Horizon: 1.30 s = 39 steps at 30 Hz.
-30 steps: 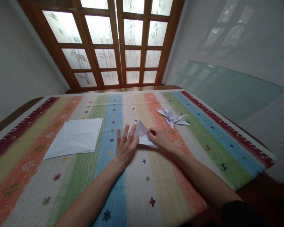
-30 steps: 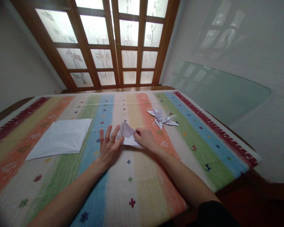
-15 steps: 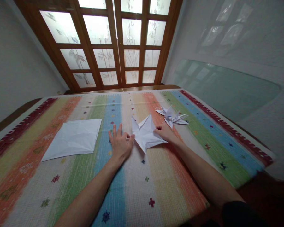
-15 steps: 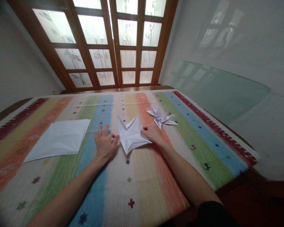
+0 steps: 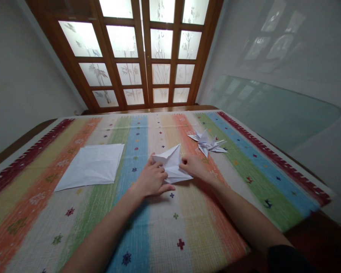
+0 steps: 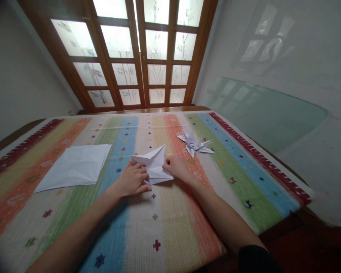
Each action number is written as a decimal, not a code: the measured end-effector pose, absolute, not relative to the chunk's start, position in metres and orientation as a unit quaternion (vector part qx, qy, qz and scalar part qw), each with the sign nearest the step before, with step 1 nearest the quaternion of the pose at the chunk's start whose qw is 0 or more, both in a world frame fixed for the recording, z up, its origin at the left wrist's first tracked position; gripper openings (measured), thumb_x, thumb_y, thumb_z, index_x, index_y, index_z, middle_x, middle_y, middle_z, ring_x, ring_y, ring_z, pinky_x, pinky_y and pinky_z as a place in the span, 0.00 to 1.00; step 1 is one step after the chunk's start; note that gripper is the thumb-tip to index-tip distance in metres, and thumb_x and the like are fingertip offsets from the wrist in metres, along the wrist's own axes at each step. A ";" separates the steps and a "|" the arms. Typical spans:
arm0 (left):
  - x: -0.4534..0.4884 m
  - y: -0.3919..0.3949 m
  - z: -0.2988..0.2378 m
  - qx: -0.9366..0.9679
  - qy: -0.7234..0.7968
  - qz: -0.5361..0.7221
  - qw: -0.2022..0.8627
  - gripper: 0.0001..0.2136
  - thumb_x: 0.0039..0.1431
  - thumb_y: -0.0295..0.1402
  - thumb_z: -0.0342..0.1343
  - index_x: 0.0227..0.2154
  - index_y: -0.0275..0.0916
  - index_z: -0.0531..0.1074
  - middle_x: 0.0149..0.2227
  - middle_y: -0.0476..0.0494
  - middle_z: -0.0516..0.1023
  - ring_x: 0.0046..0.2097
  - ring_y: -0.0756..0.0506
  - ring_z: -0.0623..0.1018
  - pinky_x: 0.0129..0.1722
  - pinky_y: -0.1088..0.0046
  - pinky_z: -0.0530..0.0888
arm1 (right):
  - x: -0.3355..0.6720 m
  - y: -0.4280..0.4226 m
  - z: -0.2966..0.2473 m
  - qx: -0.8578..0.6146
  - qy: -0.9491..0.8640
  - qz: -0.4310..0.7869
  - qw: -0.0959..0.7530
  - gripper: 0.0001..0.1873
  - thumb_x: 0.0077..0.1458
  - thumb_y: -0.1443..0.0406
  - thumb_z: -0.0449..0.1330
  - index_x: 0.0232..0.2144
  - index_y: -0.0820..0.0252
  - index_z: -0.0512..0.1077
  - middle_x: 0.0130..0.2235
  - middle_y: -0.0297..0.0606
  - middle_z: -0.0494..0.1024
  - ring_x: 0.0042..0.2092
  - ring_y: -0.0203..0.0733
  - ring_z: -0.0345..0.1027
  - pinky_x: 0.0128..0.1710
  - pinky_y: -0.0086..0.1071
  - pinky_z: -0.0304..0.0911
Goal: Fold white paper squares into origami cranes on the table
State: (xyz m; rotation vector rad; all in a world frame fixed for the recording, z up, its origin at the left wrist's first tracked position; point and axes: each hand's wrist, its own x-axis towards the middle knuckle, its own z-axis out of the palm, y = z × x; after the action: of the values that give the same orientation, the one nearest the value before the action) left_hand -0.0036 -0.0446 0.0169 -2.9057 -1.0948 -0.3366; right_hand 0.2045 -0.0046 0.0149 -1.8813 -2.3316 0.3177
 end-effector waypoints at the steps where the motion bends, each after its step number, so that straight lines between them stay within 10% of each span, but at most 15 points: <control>1: -0.008 -0.043 0.019 -0.925 -0.365 -0.104 -0.019 0.28 0.63 0.53 0.41 0.28 0.38 0.78 0.31 0.40 0.80 0.44 0.37 0.75 0.60 0.42 0.54 | 0.206 -0.003 0.015 -0.625 -0.770 0.108 0.062 0.11 0.52 0.66 0.55 0.26 0.62 0.77 0.30 0.41 0.79 0.30 0.39 0.67 0.27 0.30 0.48; 10: -0.051 -0.029 0.023 -0.824 -0.508 -0.044 -0.249 0.34 0.68 0.40 0.27 0.22 0.40 0.78 0.37 0.38 0.80 0.49 0.38 0.74 0.60 0.41 0.51 | 0.206 -0.002 0.003 -0.637 -0.765 -0.006 0.090 0.18 0.52 0.70 0.56 0.46 0.64 0.72 0.42 0.49 0.77 0.43 0.49 0.69 0.39 0.35 0.60; 16: -0.043 -0.037 0.004 -0.846 -0.533 -0.019 -0.026 0.25 0.58 0.54 0.49 0.39 0.36 0.78 0.47 0.32 0.77 0.52 0.32 0.72 0.60 0.42 0.53 | 0.194 0.005 -0.021 -0.403 -0.910 -0.029 0.092 0.21 0.62 0.72 0.47 0.55 0.65 0.67 0.58 0.53 0.68 0.60 0.50 0.60 0.58 0.44 0.56; 21: -0.043 -0.033 -0.024 -0.866 -0.500 -0.005 -0.031 0.37 0.56 0.58 0.50 0.63 0.42 0.59 0.68 0.32 0.53 0.67 0.26 0.52 0.62 0.43 0.50 | 0.194 0.005 -0.032 -0.344 -0.938 0.029 0.040 0.40 0.60 0.48 0.53 0.64 0.70 0.55 0.66 0.61 0.53 0.67 0.60 0.45 0.64 0.51 0.47; 27: -0.049 -0.009 -0.030 -0.849 -0.526 0.011 -0.048 0.39 0.56 0.61 0.45 0.66 0.45 0.52 0.69 0.32 0.47 0.69 0.27 0.46 0.63 0.45 0.48 | 0.196 0.008 -0.027 -0.338 -0.939 0.061 -0.001 0.53 0.51 0.37 0.53 0.67 0.63 0.47 0.69 0.59 0.43 0.69 0.66 0.35 0.65 0.56 0.37; 39: -0.049 -0.008 -0.017 -0.892 -0.448 0.016 -0.066 0.34 0.61 0.55 0.44 0.66 0.43 0.50 0.69 0.35 0.48 0.69 0.30 0.47 0.63 0.40 0.42 | 0.226 -0.045 -0.021 -0.271 -0.957 0.101 0.012 0.43 0.54 0.40 0.53 0.66 0.47 0.50 0.69 0.51 0.45 0.69 0.65 0.34 0.63 0.63 0.36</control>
State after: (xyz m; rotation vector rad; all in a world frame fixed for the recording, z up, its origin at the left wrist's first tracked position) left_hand -0.0487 -0.0080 -0.0175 -2.9258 -1.4692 0.0531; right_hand 0.2263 -0.0454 -0.0212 -0.8456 -2.9847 0.3136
